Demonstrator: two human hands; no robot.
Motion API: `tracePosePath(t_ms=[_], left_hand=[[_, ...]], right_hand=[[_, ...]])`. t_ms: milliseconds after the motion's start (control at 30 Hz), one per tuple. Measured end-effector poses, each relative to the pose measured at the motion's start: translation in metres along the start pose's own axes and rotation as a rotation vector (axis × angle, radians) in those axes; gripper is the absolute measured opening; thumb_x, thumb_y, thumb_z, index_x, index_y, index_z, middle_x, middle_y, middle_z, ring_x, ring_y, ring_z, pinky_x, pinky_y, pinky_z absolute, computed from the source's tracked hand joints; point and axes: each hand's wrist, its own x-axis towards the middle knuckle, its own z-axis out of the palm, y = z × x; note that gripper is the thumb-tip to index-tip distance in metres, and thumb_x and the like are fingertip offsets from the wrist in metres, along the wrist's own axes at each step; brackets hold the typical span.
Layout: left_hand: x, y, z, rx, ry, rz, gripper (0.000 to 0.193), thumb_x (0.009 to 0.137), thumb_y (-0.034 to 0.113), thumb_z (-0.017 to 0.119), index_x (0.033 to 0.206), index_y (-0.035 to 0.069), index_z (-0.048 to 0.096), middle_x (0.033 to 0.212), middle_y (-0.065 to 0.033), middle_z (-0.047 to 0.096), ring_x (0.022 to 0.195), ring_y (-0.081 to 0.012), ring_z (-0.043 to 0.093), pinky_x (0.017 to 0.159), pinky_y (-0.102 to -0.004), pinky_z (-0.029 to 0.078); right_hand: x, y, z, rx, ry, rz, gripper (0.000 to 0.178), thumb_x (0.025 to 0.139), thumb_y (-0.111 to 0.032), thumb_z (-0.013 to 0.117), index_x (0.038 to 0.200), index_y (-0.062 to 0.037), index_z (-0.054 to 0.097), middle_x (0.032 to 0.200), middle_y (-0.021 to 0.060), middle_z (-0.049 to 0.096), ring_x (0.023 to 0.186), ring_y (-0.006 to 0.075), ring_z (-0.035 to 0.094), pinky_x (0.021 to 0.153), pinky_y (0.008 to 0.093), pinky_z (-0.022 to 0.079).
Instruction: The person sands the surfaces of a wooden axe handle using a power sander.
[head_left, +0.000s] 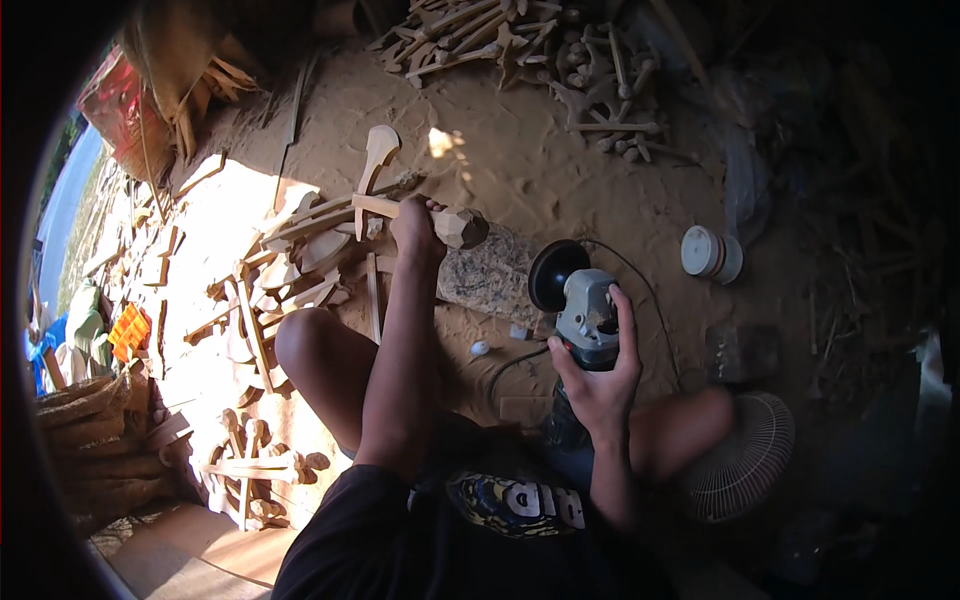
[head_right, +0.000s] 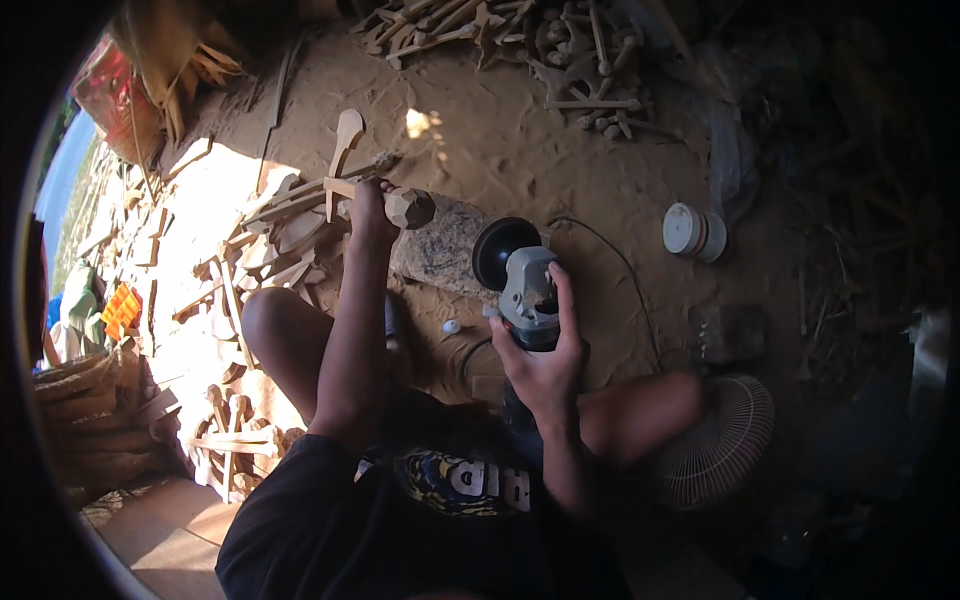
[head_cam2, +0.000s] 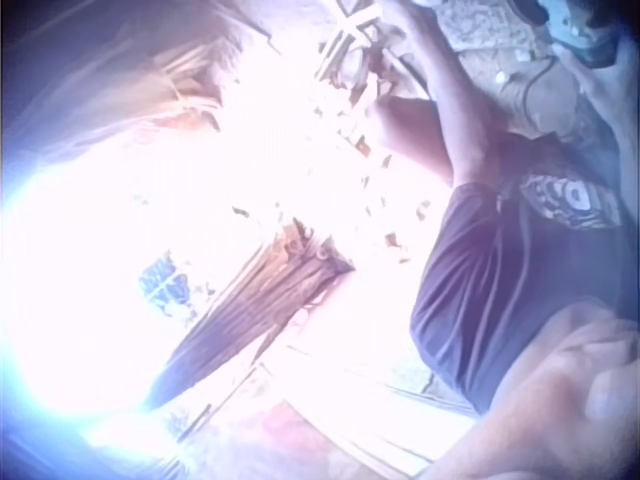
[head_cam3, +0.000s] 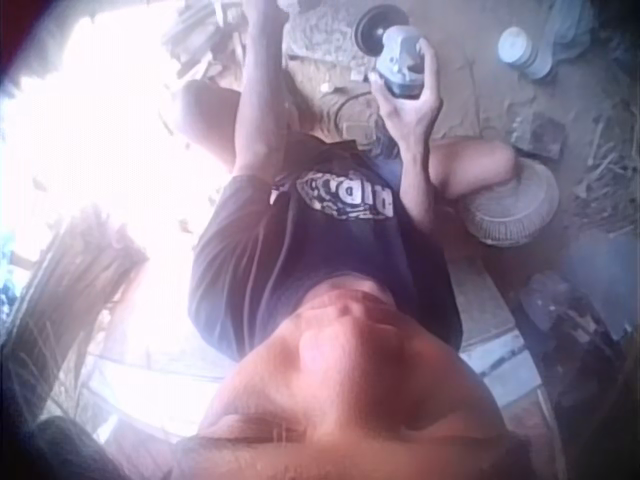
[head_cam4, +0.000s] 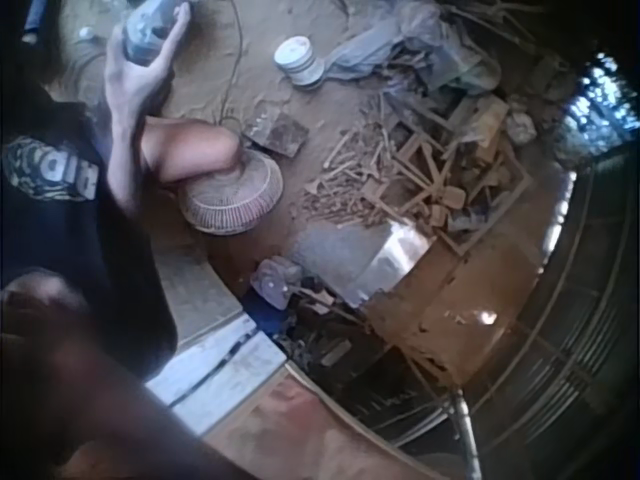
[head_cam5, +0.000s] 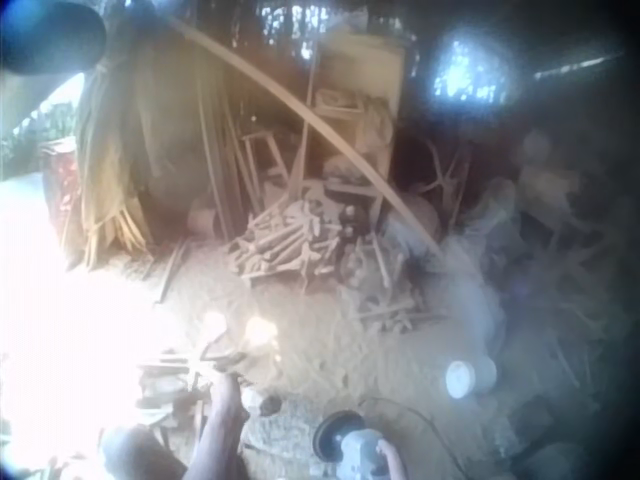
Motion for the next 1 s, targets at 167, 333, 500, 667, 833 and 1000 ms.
tracePosePath(t_ms=[167, 333, 500, 667, 833, 1000], left_hand=[[0.007, -0.007, -0.014, -0.191, 0.105, -0.06, 0.005, 0.093, -0.001, 0.046, 0.097, -0.001, 0.049, 0.079, -0.0087, 0.055, 0.062, -0.0173, 0.054, 0.057, -0.034, 0.053], [0.01, -0.014, -0.017, 0.046, 0.16, -0.028, 0.009, 0.088, 0.001, 0.054, 0.088, -0.007, 0.051, 0.076, -0.0132, 0.057, 0.057, -0.0224, 0.059, 0.053, -0.0391, 0.054], [-0.028, -0.017, 0.01, 0.199, 0.222, 0.016, 0.011, 0.088, 0.0, 0.055, 0.094, -0.009, 0.053, 0.077, -0.0128, 0.053, 0.063, -0.0293, 0.064, 0.058, -0.0436, 0.057], [-0.033, -0.019, 0.007, 0.26, 0.228, 0.045, 0.012, 0.085, -0.001, 0.057, 0.084, -0.011, 0.051, 0.073, -0.0152, 0.056, 0.055, -0.0251, 0.059, 0.054, -0.0443, 0.058], [-0.033, -0.023, 0.007, 0.179, 0.151, 0.045, 0.012, 0.085, 0.0, 0.056, 0.087, -0.01, 0.05, 0.074, -0.0141, 0.056, 0.055, -0.0239, 0.058, 0.054, -0.0434, 0.057], [-0.026, -0.018, 0.004, 0.193, 0.213, 0.025, 0.018, 0.086, 0.0, 0.056, 0.097, -0.013, 0.054, 0.082, -0.0162, 0.057, 0.063, -0.0279, 0.062, 0.061, -0.0451, 0.058]], right_hand=[[0.0, -0.013, 0.011, -0.014, -0.043, -0.015, 0.082, 0.084, 0.0, 0.082, 0.157, -0.0015, 0.045, 0.135, 0.016, 0.065, 0.107, 0.0172, 0.069, 0.094, 0.0319, 0.057], [0.011, -0.028, 0.022, -0.104, -0.122, -0.102, 0.081, 0.085, -0.007, 0.084, 0.157, -0.0016, 0.047, 0.135, 0.0205, 0.069, 0.118, 0.0224, 0.07, 0.102, 0.0366, 0.056], [0.017, -0.021, 0.026, -0.152, -0.12, -0.13, 0.082, 0.085, -0.007, 0.083, 0.159, -0.0037, 0.046, 0.137, 0.0216, 0.069, 0.12, 0.0241, 0.071, 0.102, 0.038, 0.056], [0.021, -0.017, 0.028, -0.276, -0.048, -0.18, 0.082, 0.086, -0.008, 0.084, 0.158, -0.0054, 0.047, 0.141, 0.0233, 0.067, 0.125, 0.0272, 0.07, 0.103, 0.0395, 0.056], [0.022, -0.018, 0.025, -0.339, -0.064, -0.344, 0.082, 0.085, -0.009, 0.085, 0.157, -0.0057, 0.048, 0.138, 0.0237, 0.068, 0.123, 0.0305, 0.072, 0.101, 0.0409, 0.057], [0.011, -0.011, 0.026, -0.33, -0.028, -0.249, 0.081, 0.085, -0.01, 0.085, 0.157, -0.0061, 0.049, 0.141, 0.0238, 0.067, 0.125, 0.0328, 0.07, 0.102, 0.042, 0.057]])
